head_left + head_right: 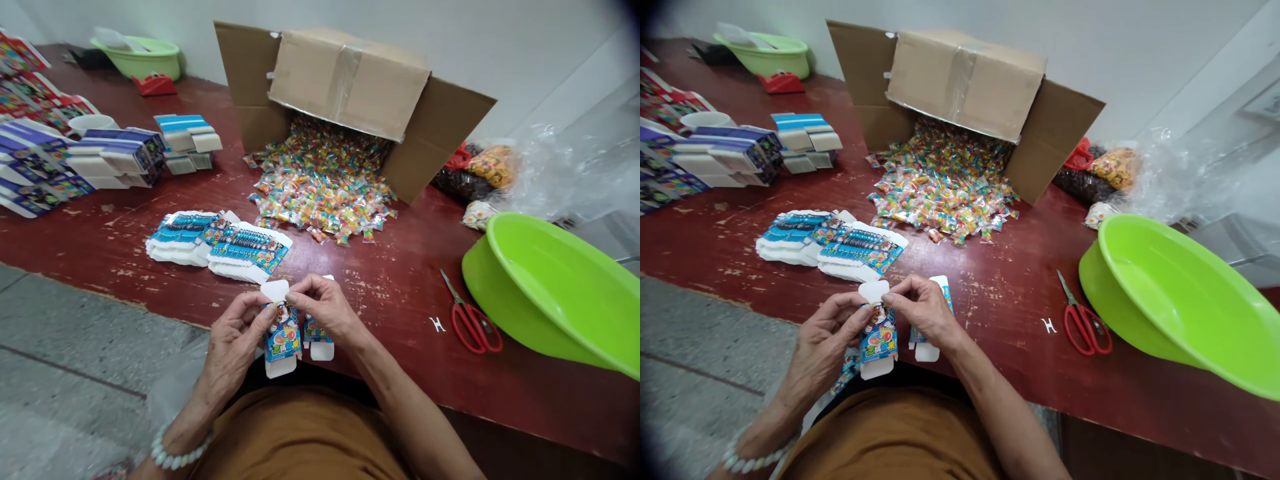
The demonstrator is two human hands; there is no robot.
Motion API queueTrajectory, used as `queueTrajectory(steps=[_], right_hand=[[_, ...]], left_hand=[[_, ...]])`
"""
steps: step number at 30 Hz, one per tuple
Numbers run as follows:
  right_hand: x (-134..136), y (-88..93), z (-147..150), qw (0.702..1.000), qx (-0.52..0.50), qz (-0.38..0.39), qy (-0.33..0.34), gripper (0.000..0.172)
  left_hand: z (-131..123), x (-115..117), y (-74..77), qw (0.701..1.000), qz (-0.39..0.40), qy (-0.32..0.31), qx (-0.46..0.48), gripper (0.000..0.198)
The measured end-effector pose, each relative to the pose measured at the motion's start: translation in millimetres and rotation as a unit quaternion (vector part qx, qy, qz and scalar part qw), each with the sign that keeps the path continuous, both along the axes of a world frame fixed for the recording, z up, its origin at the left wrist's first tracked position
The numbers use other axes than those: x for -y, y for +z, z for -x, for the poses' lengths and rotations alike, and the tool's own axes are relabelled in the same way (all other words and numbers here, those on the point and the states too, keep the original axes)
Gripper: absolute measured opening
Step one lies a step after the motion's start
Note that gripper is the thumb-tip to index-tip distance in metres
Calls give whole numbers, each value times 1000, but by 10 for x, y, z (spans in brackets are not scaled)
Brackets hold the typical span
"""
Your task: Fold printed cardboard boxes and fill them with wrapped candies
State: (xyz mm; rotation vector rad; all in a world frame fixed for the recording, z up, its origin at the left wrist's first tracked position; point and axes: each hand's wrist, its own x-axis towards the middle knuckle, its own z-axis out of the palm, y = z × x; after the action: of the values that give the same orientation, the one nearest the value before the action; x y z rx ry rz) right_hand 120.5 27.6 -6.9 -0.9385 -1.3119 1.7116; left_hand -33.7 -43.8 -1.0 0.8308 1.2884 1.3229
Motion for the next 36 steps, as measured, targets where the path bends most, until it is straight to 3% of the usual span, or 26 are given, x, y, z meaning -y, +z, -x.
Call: queueTrajectory(steps=[3, 5, 8, 11, 13, 16, 18, 23, 29, 33, 36], right_hand=[[-92, 24, -32, 996, -41, 67, 38, 40], [-122, 26, -42, 995, -40, 68, 57, 42], [-115, 6, -33, 997, -7, -3, 71, 25], [-63, -23, -2, 997, -17, -67, 21, 22], [-19, -29, 13, 996, -15, -90, -7, 21], [26, 3, 12, 989, 42, -144, 5, 20], [30, 44, 3, 982, 81, -170, 24, 25], [-33, 143, 6, 988, 82, -103, 77, 33], [-109, 183, 7, 992, 71, -40, 91, 27], [-75, 189, 23, 993, 70, -70, 69, 22], [-11, 174, 43, 991, 39, -82, 100, 22]], left_hand=[[17, -20, 18, 999, -22, -14, -24, 27], [30, -32, 28, 998, -34, -25, -43, 25], [35, -40, 35, 999, -26, -16, -25, 34], [6, -31, 63, 999, 19, 12, 41, 58], [-25, -19, 95, 992, 74, -25, 94, 58], [-65, -8, 120, 968, 167, -93, 162, 56], [-82, -16, 103, 961, 193, -90, 176, 60], [-86, -48, 13, 980, 144, -65, 122, 70], [-15, -35, -71, 986, 115, -108, 60, 71], [-14, -35, -97, 986, 115, -101, 63, 70], [-37, -53, -106, 987, 115, -82, 76, 68]])
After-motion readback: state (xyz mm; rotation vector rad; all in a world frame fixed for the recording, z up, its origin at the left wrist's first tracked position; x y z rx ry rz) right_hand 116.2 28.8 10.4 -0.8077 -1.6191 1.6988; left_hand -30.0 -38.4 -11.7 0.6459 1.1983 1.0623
